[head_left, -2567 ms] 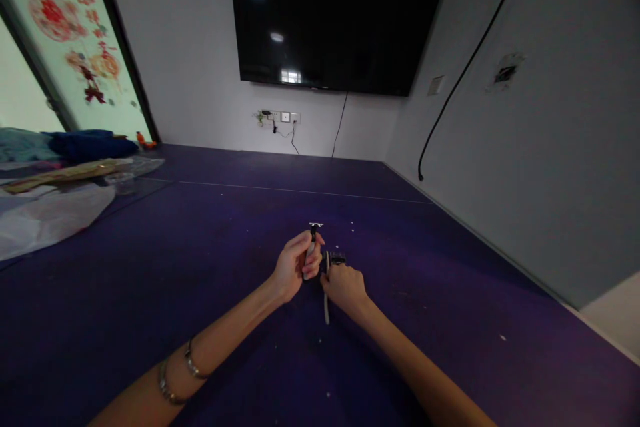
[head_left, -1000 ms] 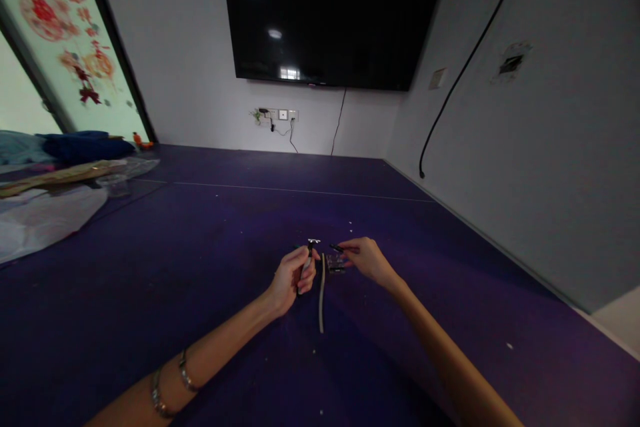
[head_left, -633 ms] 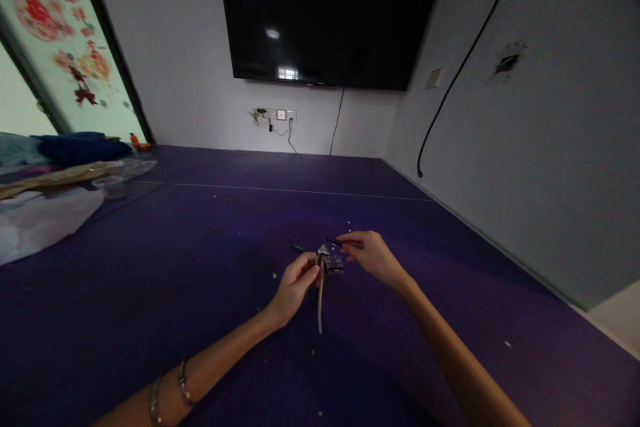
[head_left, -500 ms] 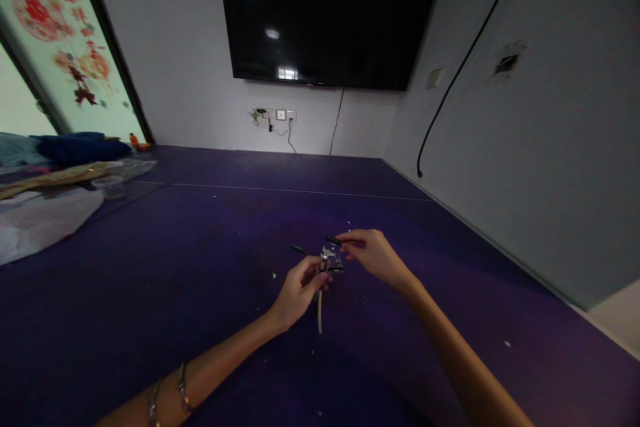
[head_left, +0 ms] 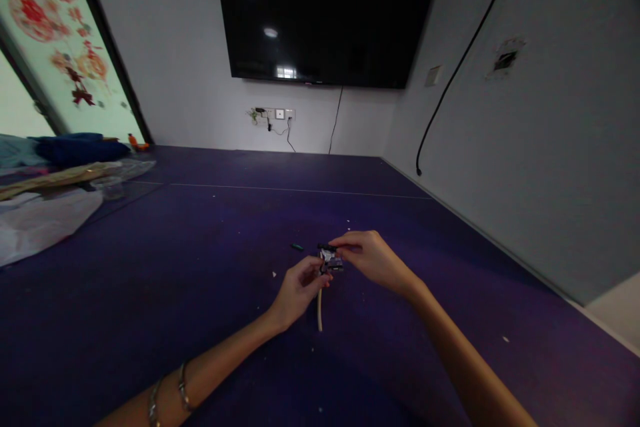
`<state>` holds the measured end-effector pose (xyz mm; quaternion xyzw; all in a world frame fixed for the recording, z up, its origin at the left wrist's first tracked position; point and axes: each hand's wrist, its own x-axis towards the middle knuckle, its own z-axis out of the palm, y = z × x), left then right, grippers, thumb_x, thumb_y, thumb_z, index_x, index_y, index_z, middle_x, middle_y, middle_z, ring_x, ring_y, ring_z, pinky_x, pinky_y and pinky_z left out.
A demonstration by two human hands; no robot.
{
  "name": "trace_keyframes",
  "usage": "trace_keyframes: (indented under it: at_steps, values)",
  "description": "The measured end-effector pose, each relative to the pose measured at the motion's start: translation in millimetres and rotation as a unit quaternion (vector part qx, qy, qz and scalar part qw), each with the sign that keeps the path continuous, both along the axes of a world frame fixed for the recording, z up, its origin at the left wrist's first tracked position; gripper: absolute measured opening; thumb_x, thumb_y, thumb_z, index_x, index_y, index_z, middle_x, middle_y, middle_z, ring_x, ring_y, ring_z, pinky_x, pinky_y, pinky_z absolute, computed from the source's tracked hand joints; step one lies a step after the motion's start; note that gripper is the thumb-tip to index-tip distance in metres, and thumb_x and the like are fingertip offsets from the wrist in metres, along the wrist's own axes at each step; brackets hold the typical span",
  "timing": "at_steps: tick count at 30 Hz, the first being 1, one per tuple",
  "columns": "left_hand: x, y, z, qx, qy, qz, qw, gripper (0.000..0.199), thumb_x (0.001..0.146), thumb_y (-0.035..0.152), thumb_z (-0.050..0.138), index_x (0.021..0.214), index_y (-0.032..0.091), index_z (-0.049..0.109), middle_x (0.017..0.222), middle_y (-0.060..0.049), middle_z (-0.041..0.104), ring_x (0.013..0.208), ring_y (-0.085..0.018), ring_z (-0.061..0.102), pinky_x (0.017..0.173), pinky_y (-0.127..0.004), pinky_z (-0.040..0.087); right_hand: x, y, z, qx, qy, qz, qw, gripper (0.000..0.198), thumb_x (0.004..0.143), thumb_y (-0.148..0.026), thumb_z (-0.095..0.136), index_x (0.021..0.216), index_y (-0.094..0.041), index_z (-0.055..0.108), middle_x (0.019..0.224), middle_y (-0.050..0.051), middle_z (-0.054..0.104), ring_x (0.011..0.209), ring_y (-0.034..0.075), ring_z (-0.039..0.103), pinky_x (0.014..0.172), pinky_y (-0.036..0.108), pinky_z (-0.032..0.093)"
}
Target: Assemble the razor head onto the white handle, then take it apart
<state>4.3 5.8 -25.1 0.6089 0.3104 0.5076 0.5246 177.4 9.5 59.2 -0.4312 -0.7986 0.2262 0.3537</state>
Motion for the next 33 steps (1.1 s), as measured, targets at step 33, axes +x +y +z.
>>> trace_keyframes:
  at_steps: [33]
  values:
    - [1.6, -0.6, -0.8, -0.005, 0.014, 0.000, 1.000, 0.014, 0.075, 0.023, 0.065, 0.086, 0.016, 0.060, 0.071, 0.000, 0.060, 0.065, -0.012, 0.057, 0.065, -0.026, 0.045, -1.4, -0.4, 0.6, -0.006, -0.001, 0.007, 1.000, 0.027, 0.075, -0.010, 0.050, 0.089, -0.018, 0.071, 0.088, 0.004, 0.071, 0.080, 0.015, 0.065, 0.074, 0.027, 0.050]
